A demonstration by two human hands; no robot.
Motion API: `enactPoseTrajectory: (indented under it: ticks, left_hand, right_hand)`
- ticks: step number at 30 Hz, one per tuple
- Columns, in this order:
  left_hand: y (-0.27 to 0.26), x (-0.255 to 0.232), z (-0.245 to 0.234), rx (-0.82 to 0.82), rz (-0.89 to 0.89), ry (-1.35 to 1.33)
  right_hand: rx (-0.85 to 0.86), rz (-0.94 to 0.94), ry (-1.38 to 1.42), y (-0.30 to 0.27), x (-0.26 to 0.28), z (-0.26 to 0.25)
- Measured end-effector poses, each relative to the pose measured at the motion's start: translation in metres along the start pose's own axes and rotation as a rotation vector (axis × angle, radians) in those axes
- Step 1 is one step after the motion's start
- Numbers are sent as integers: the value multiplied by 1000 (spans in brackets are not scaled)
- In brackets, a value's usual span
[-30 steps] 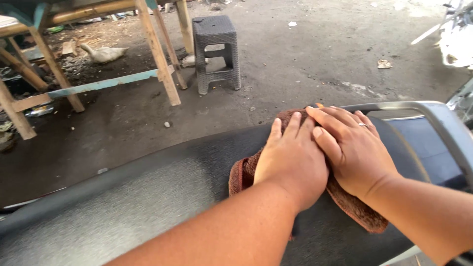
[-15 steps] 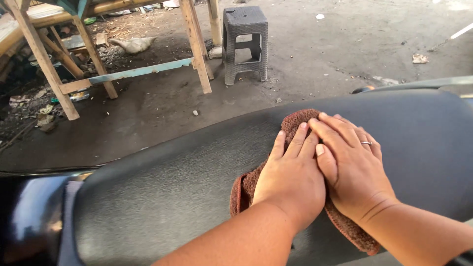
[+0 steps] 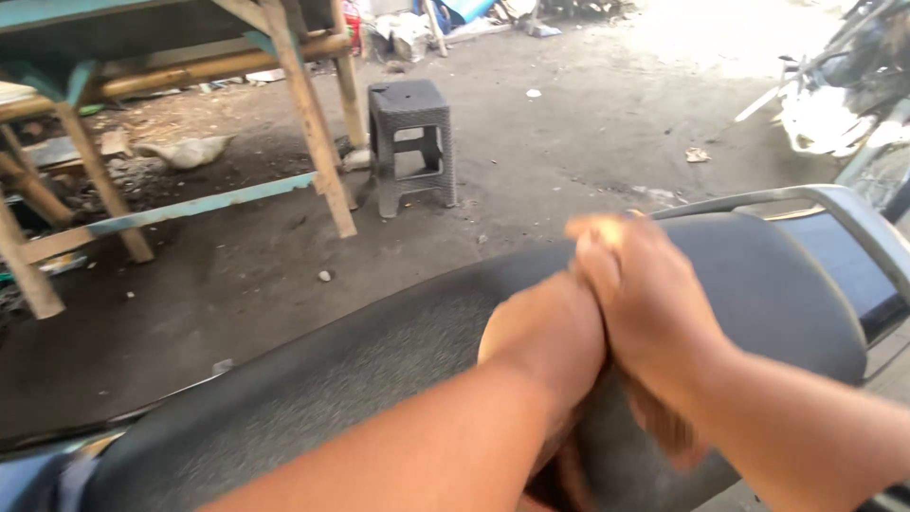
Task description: Wiping down the seat of a motorcycle with a brown cloth.
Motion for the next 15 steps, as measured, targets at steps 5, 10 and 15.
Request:
enactPoseTrajectory:
  ticks: [5, 10, 15]
  left_hand:
    - [48, -25, 11, 109, -169, -67]
    - [52, -30, 44, -85, 285, 348]
    - [95, -33, 52, -11, 200, 378]
  right_hand:
    - [-9, 172, 77, 34, -14, -5]
    - [197, -324, 97, 18, -53, -10]
    - [142, -291, 75, 53, -73, 5]
Point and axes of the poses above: each hand's wrist, its own y-axis towards the middle knuckle, its own z-axis out of the palm, x = y × z, the point moved 1 cm from there along y, towards the middle knuckle, and after that the axes turned 15 degrees about -x, right-handed, at the moved point
